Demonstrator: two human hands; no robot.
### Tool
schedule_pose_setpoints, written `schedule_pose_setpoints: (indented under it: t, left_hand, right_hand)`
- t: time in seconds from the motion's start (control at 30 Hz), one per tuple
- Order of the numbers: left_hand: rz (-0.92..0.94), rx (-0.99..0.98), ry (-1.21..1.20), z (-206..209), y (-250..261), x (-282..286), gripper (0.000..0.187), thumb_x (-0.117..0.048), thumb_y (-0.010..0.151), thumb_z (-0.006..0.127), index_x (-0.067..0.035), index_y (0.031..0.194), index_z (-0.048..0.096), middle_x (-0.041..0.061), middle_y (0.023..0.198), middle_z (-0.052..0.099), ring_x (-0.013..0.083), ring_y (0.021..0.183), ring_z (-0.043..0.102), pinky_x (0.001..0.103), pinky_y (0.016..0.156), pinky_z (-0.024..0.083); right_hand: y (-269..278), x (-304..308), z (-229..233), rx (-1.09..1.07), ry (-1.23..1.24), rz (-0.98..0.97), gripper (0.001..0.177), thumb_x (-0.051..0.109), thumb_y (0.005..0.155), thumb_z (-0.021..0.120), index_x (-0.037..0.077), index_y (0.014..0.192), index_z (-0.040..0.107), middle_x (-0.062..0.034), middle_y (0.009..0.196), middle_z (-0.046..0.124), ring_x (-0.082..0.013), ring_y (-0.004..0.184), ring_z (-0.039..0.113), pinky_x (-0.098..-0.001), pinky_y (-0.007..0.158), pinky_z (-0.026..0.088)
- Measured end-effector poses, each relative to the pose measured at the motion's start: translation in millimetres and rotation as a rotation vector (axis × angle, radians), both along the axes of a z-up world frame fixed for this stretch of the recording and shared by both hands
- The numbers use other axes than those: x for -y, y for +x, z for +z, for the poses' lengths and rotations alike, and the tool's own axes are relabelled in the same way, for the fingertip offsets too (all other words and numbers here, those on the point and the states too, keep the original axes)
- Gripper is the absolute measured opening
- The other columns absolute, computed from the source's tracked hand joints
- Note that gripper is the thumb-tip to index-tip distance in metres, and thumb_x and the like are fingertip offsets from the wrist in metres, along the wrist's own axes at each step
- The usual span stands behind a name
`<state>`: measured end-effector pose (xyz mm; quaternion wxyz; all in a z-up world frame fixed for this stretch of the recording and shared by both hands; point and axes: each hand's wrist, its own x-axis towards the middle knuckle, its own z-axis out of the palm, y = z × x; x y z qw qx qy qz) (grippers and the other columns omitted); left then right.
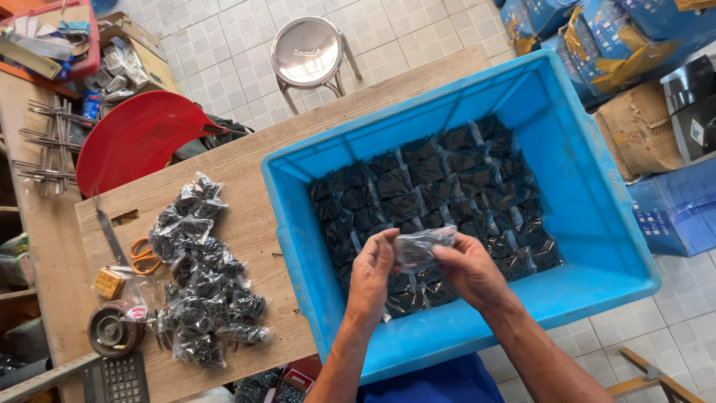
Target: The person picks up small bagged items from a table and places them one by one into organized rows inside a blue plastic crate.
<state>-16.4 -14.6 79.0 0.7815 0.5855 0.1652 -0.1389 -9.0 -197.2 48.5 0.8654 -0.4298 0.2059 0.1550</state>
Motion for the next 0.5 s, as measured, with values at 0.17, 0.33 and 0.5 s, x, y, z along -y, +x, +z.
schedule_pose_setpoints:
  t: [0.17,0.33,0.5]
  left_hand:
    - [0.049,-0.110,-0.123,-11,-3,-3,0.074,-0.064,0.104,0.049,-0.002,0.140,0.067,0.014,0.108,0.075,0.0205,0.097,0.073,0.032,0.081,0.063]
    - [0.079,-0.183,-0.213,-5,-6,5,0.066,-0.054,0.102,0.060,0.002,0.138,0.065,0.014,0.111,0.073,0.0218,0.099,0.072,0.033,0.081,0.064]
    - [0.148,-0.130,-0.126,-12,-5,20,0.029,-0.012,0.086,0.093,0.001,0.107,0.079,0.013,0.087,0.078,0.0179,0.084,0.076,0.032,0.071,0.065]
  right_hand:
    - [3,7,-2,0.063,-0.121,0.031,0.032,0.001,0.087,0.082,-0.009,0.117,0.076,-0.0204,0.095,0.081,-0.0213,0.088,0.077,-0.0362,0.082,0.060]
    - [6,7,10,0.086,-0.250,0.065,0.040,-0.003,0.080,0.087,-0.011,0.117,0.077,-0.0194,0.091,0.081,-0.0185,0.084,0.076,-0.0369,0.079,0.063]
    - [5,8,10,0.159,-0.297,0.187,0.044,-0.001,0.078,0.091,-0.007,0.120,0.079,-0.0188,0.091,0.083,-0.0169,0.088,0.074,-0.0351,0.080,0.062]
